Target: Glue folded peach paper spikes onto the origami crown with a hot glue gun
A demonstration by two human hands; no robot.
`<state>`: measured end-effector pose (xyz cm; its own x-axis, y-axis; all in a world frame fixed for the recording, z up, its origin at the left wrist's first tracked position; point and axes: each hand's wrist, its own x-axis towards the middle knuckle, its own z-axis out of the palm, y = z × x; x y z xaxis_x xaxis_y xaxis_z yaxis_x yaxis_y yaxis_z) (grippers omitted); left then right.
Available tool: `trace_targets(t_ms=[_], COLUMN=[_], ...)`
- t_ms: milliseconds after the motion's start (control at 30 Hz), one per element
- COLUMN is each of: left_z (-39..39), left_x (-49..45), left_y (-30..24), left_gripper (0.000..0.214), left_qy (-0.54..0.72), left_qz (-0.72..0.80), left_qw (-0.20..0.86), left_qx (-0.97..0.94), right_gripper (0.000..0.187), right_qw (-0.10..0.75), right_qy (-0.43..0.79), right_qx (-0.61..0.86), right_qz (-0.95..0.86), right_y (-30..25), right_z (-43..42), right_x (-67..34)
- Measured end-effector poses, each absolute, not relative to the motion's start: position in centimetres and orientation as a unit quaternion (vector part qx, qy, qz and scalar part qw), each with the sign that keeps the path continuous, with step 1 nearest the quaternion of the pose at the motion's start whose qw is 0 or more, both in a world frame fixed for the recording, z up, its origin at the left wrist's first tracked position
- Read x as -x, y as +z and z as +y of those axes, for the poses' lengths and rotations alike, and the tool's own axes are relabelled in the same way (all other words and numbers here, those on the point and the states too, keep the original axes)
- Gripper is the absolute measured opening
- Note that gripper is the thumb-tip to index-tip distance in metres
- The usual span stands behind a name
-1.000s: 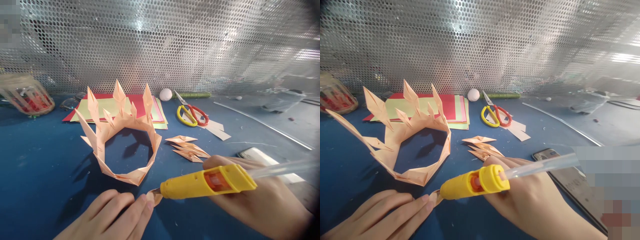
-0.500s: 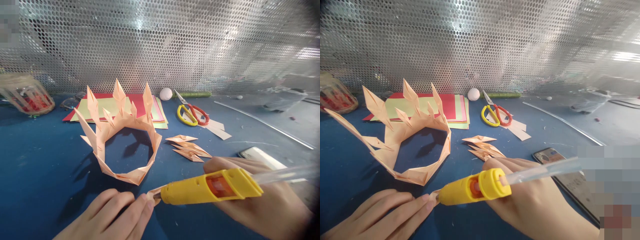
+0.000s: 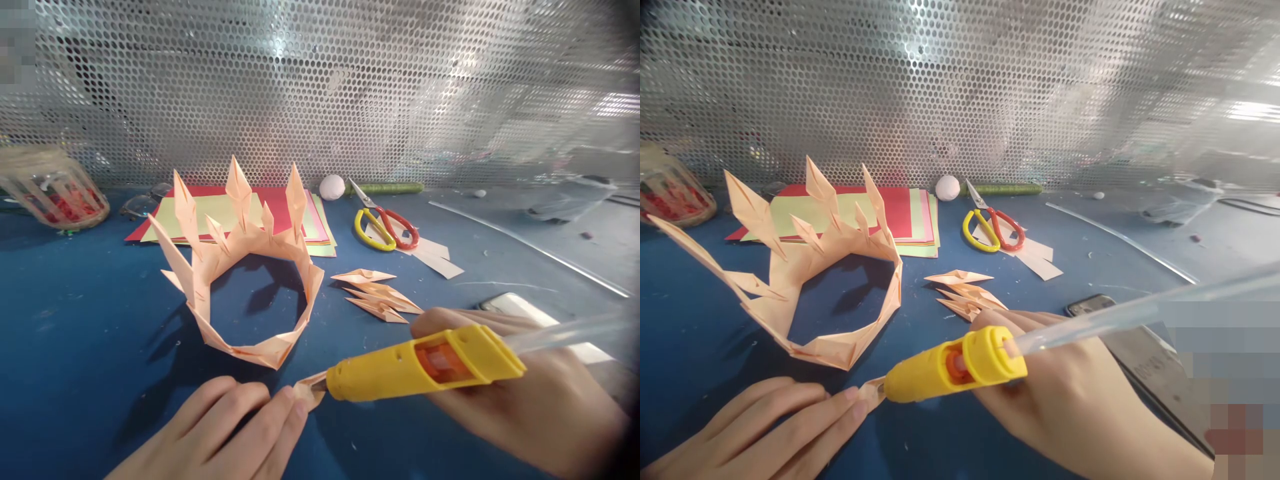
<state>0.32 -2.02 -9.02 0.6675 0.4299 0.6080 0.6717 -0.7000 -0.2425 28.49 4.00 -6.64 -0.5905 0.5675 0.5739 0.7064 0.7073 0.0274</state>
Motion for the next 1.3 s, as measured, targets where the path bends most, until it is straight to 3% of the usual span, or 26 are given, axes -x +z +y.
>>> trace_targets(t_ms=[333, 567, 1300], left_z=[-2.2, -2.0, -1.9], left_x=[0.0, -0.1, -0.3], left_y=[-9.0, -9.1, -9.0], left_gripper=[0.038, 0.038, 0.039], left_qy=[-0.239, -0.248, -0.254], left_qz=[-0.311, -0.316, -0.318], left_qw=[0.222, 0.231, 0.235], left_qx=[0.893, 0.886, 0.883], right_gripper=[0.008, 0.006, 0.009], right_qw=[0.289, 0.284, 0.28], right_qy=[-0.094, -0.15, -0.147], right_qx=[0.338, 0.358, 0.338], right_qz=[-0.891, -0.877, -0.887], right_y=[-5.8, -6.1, -5.7], right_z=[4.0, 4.1, 4.1], right_x=[-28.0, -27.9, -27.7])
